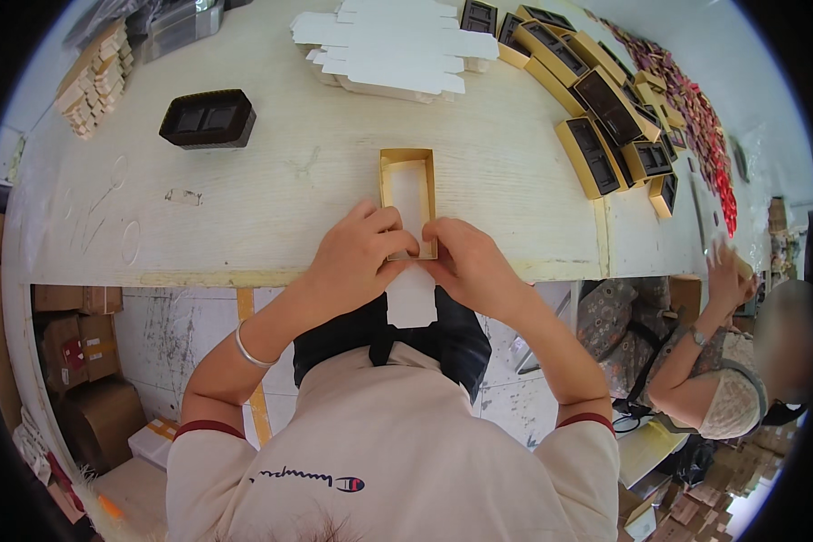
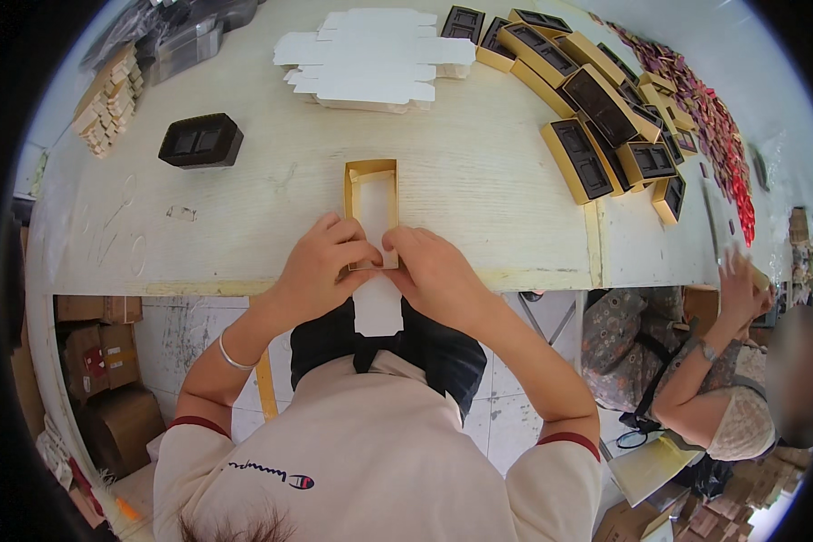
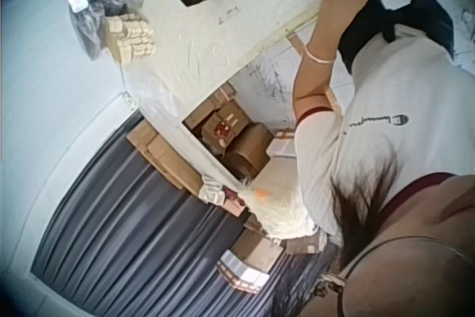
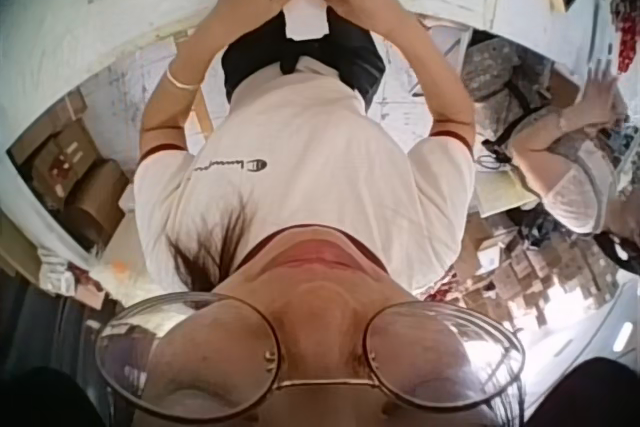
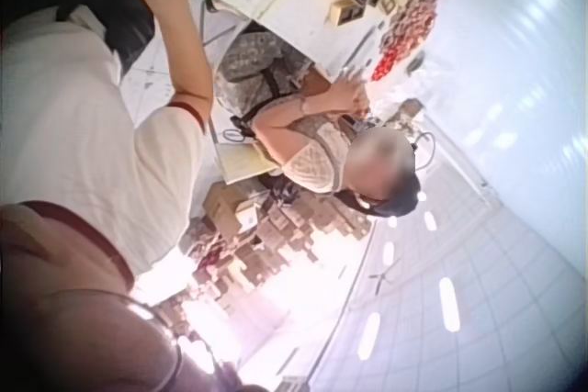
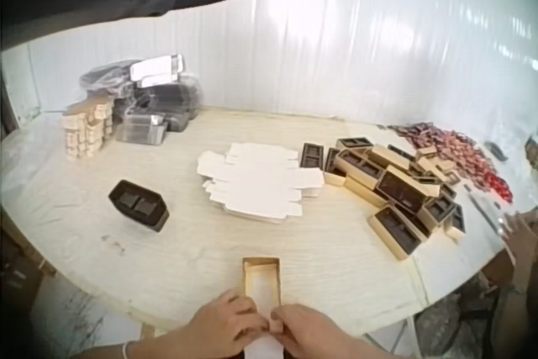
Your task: The person folds flat cardboard pieces into small rectangular boxes and inserts dark rectangular inserts into them. The person repeats this process multiple times, stacking the finished boxes on the table.
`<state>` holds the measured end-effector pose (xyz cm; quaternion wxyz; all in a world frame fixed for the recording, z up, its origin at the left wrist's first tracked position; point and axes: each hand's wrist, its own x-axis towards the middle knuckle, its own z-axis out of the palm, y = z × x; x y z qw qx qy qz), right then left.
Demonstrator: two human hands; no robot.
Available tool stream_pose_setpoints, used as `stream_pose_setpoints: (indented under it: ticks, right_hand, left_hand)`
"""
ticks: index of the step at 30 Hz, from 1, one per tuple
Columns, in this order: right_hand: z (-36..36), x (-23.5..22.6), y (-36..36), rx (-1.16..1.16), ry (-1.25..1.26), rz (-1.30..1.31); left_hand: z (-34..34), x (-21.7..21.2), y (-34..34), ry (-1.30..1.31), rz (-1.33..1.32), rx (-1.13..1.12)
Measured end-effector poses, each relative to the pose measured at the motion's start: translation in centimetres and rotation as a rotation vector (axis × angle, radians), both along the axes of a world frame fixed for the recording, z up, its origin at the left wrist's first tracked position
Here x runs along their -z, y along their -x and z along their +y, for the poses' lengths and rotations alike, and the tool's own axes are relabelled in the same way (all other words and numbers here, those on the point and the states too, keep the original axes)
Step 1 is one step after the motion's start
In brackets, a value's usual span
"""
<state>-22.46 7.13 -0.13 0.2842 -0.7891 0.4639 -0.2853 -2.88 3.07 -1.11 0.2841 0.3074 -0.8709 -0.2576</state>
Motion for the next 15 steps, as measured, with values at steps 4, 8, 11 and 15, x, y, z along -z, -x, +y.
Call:
stream_pose_setpoints:
  ticks: [4, 8, 11, 15]
  right_hand:
    - [1.2, -0.5, 0.3, -0.028, -0.024, 0.086]
    - [3.2, -1.5, 0.7, -0.060, 0.251, 0.303]
    - [3.3, -1.1, 0.6, -0.075, 0.301, 0.220]
    - [2.1, 1.7, 0.9, -0.012, 0.239, -0.146]
  left_hand:
    - [0.6, -0.6, 0.0, -0.158, 0.001, -0.034]
    - [0.3, -0.5, -0.3, -0.202, -0.021, -0.030]
    - [0.1, -0.6, -0.3, -0.264, 0.008, 0.006]
    - [-1.0, -2.1, -1.1, -0.607, 0.165, 0.151]
